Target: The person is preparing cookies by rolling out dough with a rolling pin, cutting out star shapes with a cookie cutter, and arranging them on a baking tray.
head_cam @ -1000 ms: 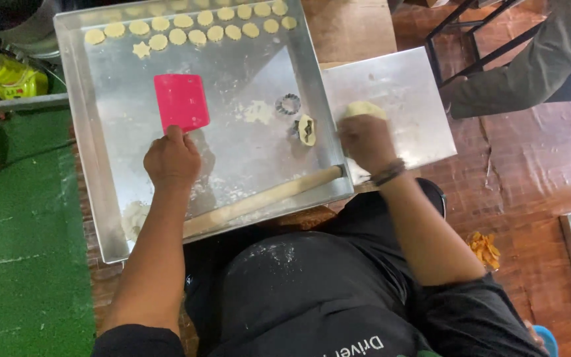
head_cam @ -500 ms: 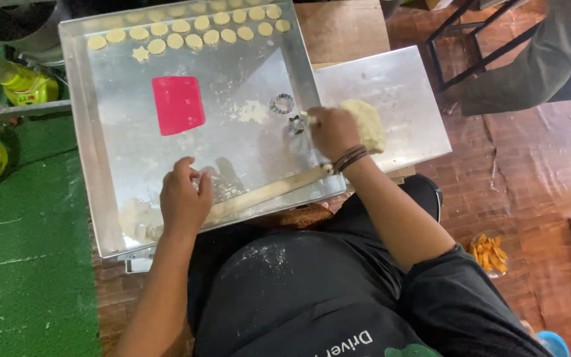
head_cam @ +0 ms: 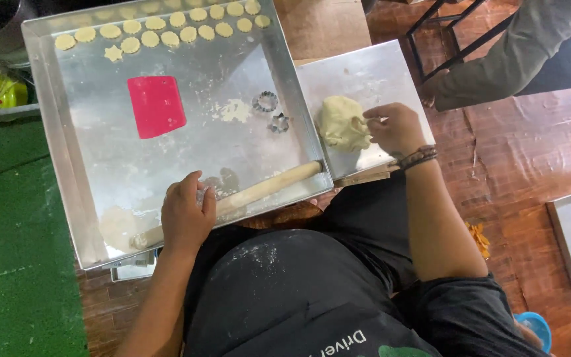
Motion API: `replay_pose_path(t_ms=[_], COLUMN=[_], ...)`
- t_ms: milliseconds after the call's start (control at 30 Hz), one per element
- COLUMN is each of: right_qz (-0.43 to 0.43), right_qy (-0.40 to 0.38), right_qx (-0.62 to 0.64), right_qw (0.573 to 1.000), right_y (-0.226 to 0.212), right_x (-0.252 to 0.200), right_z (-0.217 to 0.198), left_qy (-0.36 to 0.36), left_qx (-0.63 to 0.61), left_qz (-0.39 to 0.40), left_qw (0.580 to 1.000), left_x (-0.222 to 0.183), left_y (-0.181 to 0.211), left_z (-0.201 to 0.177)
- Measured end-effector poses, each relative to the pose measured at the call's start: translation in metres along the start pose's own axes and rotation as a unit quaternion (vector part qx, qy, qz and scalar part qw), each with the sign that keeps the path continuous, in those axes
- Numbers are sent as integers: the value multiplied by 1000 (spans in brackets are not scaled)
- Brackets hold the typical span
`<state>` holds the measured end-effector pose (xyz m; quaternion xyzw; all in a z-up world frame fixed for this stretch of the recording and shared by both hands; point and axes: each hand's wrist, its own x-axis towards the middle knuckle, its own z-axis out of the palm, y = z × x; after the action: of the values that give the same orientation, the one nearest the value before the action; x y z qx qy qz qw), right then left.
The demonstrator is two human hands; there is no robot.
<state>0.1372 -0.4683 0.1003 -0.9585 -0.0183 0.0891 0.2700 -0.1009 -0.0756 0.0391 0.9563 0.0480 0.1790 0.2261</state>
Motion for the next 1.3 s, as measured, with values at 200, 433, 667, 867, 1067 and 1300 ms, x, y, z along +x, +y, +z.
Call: replay_pose_path(t_ms=[200,433,667,867,1067,1300], right_qz=[-129,-93,-95,-78,-20,-33], right_qy=[40,-9,14,-49,-39,64], right_qx=[-167,-293,-269,-180,-151,-185], right_qw=[977,952,958,979,988,980], right_y=[-34,-23,3,-12,-15,38], right_x=[-31,4,37,20,30,63], right_z=[28,52,61,18,34,82], left_qy=[0,6,6,-19,-25,-19], left_qx=[13,3,11,1,-1,-3], left_qz=[-2,-1,-9,-23,-22,-24], left_qw=[1000,1000,1000,1000,999,1000], left_x=[-5,-6,-7,-4,-6,-6], left_y=[-2,-2,-3,4,4,3], left_z=[4,4,5,-4,-3,-4])
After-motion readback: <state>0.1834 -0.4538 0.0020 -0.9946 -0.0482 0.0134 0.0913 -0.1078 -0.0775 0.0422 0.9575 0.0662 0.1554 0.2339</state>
